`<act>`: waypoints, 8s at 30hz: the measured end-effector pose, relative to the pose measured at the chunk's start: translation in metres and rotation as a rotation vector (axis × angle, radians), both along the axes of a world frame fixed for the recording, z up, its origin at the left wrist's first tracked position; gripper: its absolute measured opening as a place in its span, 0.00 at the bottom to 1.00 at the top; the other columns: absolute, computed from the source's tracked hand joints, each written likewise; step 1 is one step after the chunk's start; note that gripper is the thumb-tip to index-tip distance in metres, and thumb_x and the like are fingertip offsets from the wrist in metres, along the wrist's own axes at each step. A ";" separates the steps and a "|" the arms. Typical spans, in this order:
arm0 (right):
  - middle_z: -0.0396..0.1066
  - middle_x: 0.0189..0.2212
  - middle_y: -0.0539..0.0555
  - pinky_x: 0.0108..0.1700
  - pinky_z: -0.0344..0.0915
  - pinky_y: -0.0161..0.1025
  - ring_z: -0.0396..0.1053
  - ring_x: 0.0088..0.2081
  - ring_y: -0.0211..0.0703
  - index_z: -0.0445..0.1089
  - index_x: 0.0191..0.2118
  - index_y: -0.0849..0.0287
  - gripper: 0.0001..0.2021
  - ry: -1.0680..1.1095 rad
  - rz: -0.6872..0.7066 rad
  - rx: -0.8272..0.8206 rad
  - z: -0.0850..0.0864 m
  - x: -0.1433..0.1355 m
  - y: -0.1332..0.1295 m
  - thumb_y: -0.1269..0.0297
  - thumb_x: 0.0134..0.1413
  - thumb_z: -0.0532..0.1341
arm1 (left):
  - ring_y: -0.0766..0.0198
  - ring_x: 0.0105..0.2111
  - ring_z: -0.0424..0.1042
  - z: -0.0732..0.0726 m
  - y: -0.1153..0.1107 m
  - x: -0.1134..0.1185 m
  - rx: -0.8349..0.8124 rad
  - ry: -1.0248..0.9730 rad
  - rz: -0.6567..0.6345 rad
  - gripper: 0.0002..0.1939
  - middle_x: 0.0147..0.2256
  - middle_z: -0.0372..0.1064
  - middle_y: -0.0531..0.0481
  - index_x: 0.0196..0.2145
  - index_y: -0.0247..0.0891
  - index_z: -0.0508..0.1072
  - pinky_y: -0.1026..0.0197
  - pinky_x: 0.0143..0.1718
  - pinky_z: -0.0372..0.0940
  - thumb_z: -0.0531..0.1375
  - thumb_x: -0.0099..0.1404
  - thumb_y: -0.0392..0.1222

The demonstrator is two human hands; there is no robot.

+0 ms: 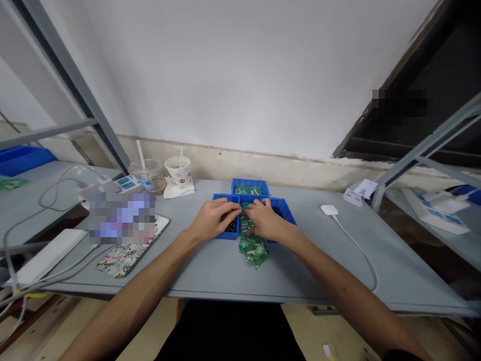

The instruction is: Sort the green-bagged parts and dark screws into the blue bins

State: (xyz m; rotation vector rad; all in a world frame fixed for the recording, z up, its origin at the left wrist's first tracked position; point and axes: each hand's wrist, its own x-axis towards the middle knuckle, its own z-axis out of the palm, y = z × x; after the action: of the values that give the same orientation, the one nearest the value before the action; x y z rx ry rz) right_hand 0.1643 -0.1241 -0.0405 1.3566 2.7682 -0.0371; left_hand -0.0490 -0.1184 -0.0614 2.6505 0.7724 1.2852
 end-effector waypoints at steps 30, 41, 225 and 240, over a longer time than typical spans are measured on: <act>0.70 0.29 0.44 0.36 0.69 0.38 0.71 0.29 0.38 0.58 0.52 0.50 0.17 1.403 -0.126 0.016 -0.021 0.004 -0.032 0.63 0.63 0.64 | 0.63 0.37 0.76 -0.003 -0.005 0.006 -0.104 -0.229 0.006 0.10 0.38 0.76 0.48 0.49 0.38 0.70 0.60 0.40 0.70 0.62 0.72 0.40; 0.76 0.34 0.53 0.38 0.71 0.40 0.74 0.32 0.42 0.70 0.48 0.54 0.10 1.077 -0.067 0.391 -0.024 0.013 -0.035 0.70 0.65 0.55 | 0.60 0.45 0.73 0.005 -0.005 0.003 0.009 -0.153 -0.048 0.16 0.44 0.77 0.44 0.54 0.40 0.75 0.55 0.46 0.70 0.53 0.75 0.32; 0.73 0.35 0.50 0.37 0.68 0.39 0.69 0.31 0.39 0.68 0.52 0.54 0.11 1.213 -0.074 0.295 -0.022 0.004 -0.026 0.64 0.66 0.61 | 0.63 0.38 0.70 -0.002 -0.002 0.002 -0.050 -0.222 0.039 0.05 0.34 0.69 0.50 0.36 0.38 0.69 0.61 0.40 0.67 0.62 0.70 0.37; 0.76 0.42 0.56 0.47 0.71 0.41 0.75 0.44 0.44 0.72 0.47 0.55 0.10 0.944 0.103 0.477 -0.020 0.018 -0.019 0.73 0.67 0.55 | 0.58 0.44 0.68 0.003 0.002 0.000 0.068 -0.168 0.069 0.08 0.40 0.75 0.46 0.45 0.39 0.78 0.54 0.48 0.67 0.59 0.72 0.34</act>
State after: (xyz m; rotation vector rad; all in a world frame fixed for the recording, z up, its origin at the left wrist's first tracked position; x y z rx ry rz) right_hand 0.1820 -0.1429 -0.0609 1.5842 3.8238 -0.0136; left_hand -0.0487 -0.1166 -0.0585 2.5440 0.8152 1.5548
